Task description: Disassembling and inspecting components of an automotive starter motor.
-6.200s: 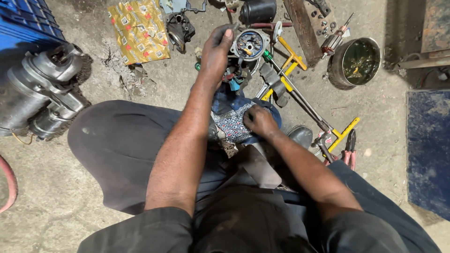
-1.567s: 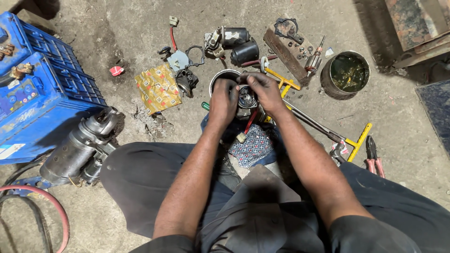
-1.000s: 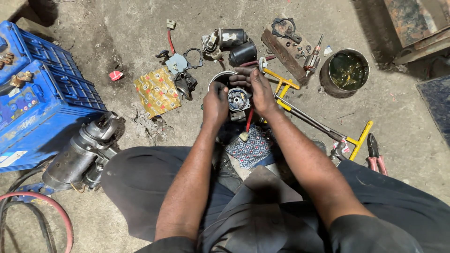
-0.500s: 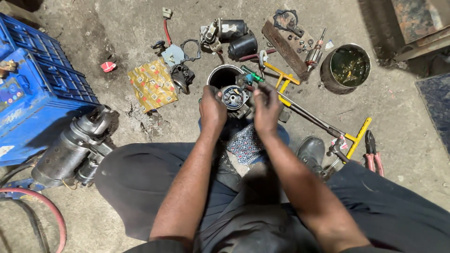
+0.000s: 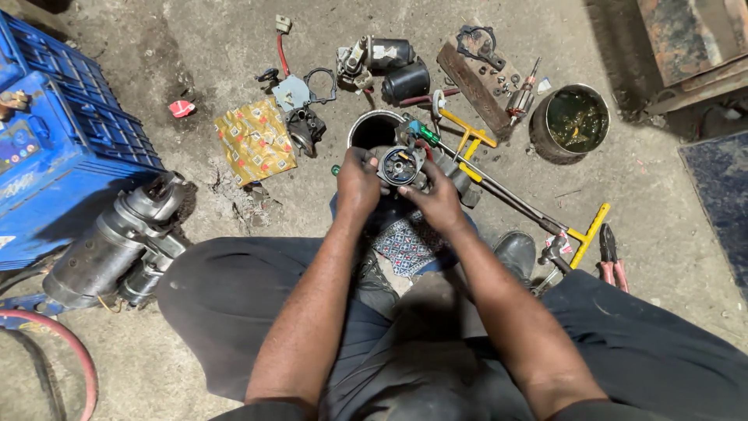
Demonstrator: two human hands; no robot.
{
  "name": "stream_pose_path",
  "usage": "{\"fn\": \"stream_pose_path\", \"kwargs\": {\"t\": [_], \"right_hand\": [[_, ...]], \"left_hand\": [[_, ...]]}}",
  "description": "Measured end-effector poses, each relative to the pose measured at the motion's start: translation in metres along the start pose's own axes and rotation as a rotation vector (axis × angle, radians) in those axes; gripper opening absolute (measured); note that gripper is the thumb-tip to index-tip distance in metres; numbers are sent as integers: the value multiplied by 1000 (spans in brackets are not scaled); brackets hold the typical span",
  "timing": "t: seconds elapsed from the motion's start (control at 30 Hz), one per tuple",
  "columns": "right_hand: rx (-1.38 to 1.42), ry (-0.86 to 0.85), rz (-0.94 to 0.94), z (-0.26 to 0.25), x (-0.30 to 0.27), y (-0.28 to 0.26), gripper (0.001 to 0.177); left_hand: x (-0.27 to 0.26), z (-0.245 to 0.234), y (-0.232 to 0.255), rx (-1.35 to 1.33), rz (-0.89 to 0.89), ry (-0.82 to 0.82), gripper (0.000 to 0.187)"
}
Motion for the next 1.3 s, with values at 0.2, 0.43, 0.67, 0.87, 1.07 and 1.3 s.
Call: {"fn": "stream_pose_path", "kwargs": {"t": [0.2,0.43,0.67,0.87,1.07,1.3], "right_hand": [[-293,-32,35,-11,11,3,69],[-290,22,-35,-7,9,-17,77],[-379,321,-258,-21,-13,-56,26],[-405,239,-292,-5,-12,-68,21],[-429,198,-210,-1,-9,-64,28],[-417,189,-144,-2,-9,-55,23]], "left_hand": [[-1,1,11,55,-39,-56,17],[3,16,-4,-30,115,33,16],[-1,18,7,47,267,88,15],[-5,15,17,22,251,82,14],[-6,19,14,-12,286,75,11],[-8,18,21,0,254,45,11]]}}
Point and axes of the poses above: each hand's wrist, its own x-axis towards the middle knuckle, its own z-axis out of the palm, y = z × x, the point moved 5 cm from there along x, towards the middle knuckle, and after that the axes turned 9 degrees about y, right-handed, at the moved point
